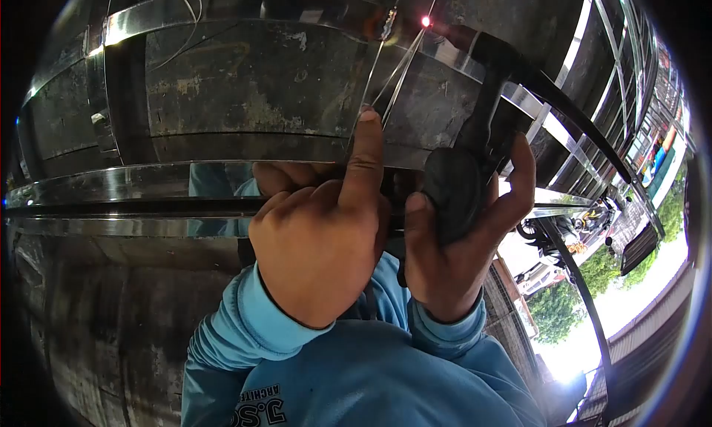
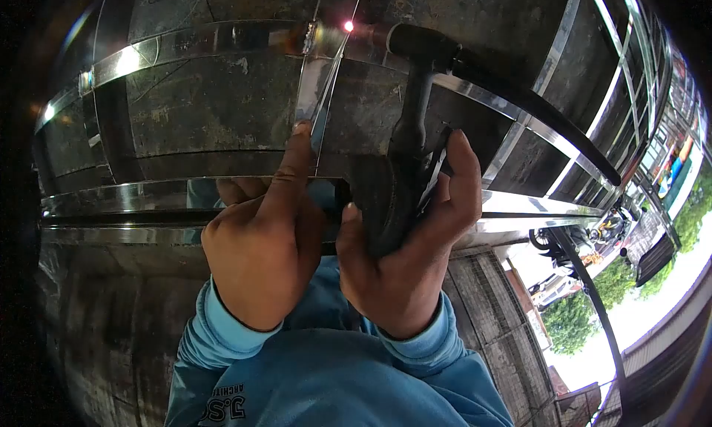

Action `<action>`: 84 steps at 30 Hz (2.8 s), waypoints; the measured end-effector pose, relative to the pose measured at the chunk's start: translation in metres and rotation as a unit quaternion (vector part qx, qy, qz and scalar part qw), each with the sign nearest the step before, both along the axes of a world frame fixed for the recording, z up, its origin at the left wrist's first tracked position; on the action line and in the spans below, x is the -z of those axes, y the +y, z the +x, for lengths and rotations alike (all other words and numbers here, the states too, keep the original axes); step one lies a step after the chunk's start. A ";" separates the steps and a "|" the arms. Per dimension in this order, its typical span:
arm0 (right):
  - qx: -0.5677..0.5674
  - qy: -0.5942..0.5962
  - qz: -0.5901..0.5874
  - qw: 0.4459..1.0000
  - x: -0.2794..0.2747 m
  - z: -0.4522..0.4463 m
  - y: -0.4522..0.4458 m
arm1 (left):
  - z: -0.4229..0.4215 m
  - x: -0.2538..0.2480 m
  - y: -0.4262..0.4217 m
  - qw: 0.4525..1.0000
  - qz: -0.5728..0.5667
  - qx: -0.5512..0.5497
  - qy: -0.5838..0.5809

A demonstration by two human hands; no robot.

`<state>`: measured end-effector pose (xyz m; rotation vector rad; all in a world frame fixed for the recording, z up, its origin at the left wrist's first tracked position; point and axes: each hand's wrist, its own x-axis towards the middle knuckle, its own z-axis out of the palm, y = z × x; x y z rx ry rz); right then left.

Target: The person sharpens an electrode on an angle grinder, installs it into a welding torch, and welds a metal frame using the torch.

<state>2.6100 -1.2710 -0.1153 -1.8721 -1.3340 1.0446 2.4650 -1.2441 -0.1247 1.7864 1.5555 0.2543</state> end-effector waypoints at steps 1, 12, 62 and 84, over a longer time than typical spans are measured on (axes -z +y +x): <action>0.002 0.001 -0.002 1.000 0.000 0.000 -0.001 | 0.001 0.000 0.000 1.000 0.000 0.001 0.000; -0.026 -0.024 -0.035 0.999 -0.003 0.007 -0.005 | -0.002 0.014 -0.006 0.994 0.092 -0.010 -0.050; -0.006 0.035 -0.027 0.999 -0.004 0.007 -0.001 | 0.004 0.002 -0.005 0.999 0.019 0.020 0.028; 0.024 0.017 -0.038 0.999 -0.005 0.005 -0.003 | 0.006 0.004 -0.006 0.999 0.021 0.015 0.043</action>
